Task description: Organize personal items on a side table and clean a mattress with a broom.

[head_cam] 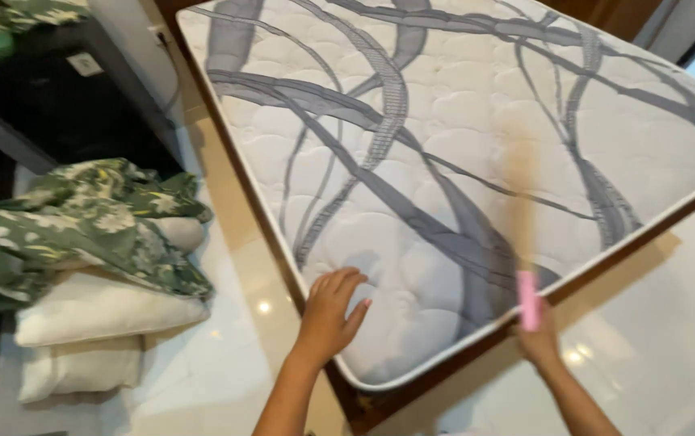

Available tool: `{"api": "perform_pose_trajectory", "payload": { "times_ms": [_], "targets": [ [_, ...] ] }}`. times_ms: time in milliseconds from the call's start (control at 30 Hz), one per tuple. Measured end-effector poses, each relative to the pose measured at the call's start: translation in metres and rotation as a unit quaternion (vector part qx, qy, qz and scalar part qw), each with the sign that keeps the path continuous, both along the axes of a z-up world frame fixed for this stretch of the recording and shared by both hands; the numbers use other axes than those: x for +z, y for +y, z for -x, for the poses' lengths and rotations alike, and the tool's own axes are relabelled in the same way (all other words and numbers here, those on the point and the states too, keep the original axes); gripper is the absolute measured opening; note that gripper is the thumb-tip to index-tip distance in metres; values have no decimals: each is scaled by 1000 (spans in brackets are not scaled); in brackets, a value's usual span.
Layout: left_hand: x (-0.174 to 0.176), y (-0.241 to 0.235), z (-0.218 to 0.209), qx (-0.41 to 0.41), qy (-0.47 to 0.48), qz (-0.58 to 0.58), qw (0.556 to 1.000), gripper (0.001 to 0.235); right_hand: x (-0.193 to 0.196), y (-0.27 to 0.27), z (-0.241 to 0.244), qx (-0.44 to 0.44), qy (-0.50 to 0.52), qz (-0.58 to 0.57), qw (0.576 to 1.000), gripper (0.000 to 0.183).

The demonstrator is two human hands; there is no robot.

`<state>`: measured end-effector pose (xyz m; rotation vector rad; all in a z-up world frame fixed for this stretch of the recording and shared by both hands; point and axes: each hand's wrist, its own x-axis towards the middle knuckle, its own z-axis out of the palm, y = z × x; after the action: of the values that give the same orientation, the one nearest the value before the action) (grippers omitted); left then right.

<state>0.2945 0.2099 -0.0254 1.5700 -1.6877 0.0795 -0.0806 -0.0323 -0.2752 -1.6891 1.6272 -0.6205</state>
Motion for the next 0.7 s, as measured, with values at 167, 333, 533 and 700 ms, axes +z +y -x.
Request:
{"api": "perform_pose_trajectory", "payload": {
  "times_ms": [167,333,533,700],
  "targets": [
    [6,62,-77,6,-3,-42,999,33,-90,10,-71,-129,-182,-16,975,89],
    [-3,105,-154,60,-4,-61,996,33,-101,109,-228,93,-88,-18,992,91],
    [4,139,-192,64,-2,-49,997,33,3,138,-288,327,-11,-12,945,94],
    [-9,160,-225,116,15,-40,992,35,50,57,-234,-24,-2,-67,997,104]
  ]
}}
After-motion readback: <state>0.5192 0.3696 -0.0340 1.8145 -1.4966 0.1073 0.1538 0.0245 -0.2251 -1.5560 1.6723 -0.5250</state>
